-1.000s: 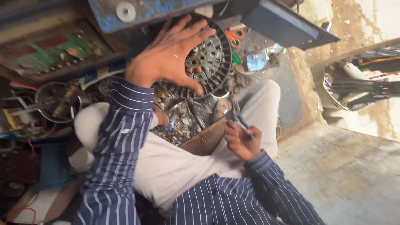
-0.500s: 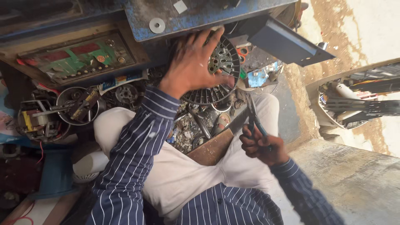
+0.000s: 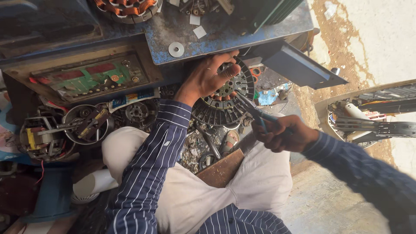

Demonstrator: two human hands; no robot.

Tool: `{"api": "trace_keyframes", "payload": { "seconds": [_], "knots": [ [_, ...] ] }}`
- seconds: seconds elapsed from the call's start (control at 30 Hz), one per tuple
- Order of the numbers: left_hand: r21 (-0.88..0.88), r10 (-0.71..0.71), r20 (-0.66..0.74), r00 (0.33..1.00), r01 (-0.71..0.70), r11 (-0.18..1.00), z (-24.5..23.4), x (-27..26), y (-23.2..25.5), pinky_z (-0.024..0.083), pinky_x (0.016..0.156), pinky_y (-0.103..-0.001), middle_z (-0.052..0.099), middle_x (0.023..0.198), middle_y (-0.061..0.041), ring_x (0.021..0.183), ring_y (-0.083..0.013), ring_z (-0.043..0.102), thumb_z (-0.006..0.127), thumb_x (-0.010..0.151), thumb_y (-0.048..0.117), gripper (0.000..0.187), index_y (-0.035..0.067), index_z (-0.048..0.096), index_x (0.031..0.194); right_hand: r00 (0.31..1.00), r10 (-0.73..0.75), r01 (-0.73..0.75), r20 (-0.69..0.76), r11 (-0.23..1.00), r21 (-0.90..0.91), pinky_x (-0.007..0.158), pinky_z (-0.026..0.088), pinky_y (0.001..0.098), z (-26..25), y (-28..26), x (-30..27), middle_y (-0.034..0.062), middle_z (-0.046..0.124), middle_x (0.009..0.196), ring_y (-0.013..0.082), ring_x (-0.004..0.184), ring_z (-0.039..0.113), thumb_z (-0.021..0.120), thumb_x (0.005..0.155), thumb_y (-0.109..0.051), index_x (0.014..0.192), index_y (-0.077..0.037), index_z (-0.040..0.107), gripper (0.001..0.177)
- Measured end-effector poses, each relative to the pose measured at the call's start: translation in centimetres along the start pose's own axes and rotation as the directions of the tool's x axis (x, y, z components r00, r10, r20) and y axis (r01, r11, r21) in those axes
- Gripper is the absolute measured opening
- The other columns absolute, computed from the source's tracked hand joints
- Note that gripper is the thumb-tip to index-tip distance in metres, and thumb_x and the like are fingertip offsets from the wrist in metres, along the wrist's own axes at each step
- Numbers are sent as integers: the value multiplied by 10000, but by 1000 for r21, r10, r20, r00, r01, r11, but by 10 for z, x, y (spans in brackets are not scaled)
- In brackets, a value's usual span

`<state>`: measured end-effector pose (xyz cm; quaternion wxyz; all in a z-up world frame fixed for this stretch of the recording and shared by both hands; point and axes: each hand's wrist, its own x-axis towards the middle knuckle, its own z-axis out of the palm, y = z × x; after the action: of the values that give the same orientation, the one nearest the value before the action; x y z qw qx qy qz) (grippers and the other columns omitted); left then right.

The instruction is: The person repairs a fan motor by using pliers to adjust wires and components on the stator, then cleans a metal part with a black cloth.

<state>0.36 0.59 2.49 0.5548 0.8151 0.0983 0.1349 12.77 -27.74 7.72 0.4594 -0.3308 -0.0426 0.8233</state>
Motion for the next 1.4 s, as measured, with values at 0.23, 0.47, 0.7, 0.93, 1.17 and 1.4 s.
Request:
{"api": "trace_keyframes", "payload": {
  "seconds": [0.23,0.47,0.7,0.93,1.17,1.4],
  "knots": [
    [-12,4,-66,998,-5,1000,13,1,-13,472,1128,-443,663,1365,-192,1327,-335,616,443,843,893,1046,14,601,1389,950,143,-207,-276,953,-219,475,304,214,-28,-5,0,-16,472,779,59,590,398,596,812,-119,1047,-98,525,246],
    [16,97,-132,986,-96,995,16,0,-12,505,1107,-421,709,1301,-176,1268,-326,663,485,928,818,904,1,665,1271,828,-223,-160,-515,786,-597,509,410,235,-48,46,8,17,554,933,82,675,502,602,693,-63,1350,-125,500,668],
    [51,87,-135,987,-81,995,10,-5,4,519,1063,-421,735,1228,-181,1195,-313,695,501,903,792,854,15,712,1190,809,-566,24,-158,300,-954,736,529,243,-54,43,12,68,581,1114,104,926,593,697,766,-67,1412,-26,451,693],
    [18,77,-128,989,-75,997,16,1,-18,506,1055,-432,707,1281,-199,1232,-342,664,515,895,776,829,34,700,1216,835,-183,-318,-519,609,-727,489,454,291,-11,-8,24,31,589,748,131,569,538,654,764,-106,1152,-25,568,406],
    [47,102,-145,984,-96,994,26,1,-37,533,1073,-424,719,1264,-180,1210,-323,696,515,956,760,781,50,672,1241,749,-617,-187,-241,152,-971,554,475,389,-1,29,28,80,597,655,249,603,568,736,671,-161,895,7,596,313],
    [145,195,-202,960,-168,975,29,-7,-25,506,1043,-458,705,1225,-227,1175,-375,673,524,957,752,808,0,707,1191,651,-758,-289,-31,-210,-934,670,502,494,19,18,41,223,595,704,452,708,607,743,620,-232,960,16,562,458]
  ]
}}
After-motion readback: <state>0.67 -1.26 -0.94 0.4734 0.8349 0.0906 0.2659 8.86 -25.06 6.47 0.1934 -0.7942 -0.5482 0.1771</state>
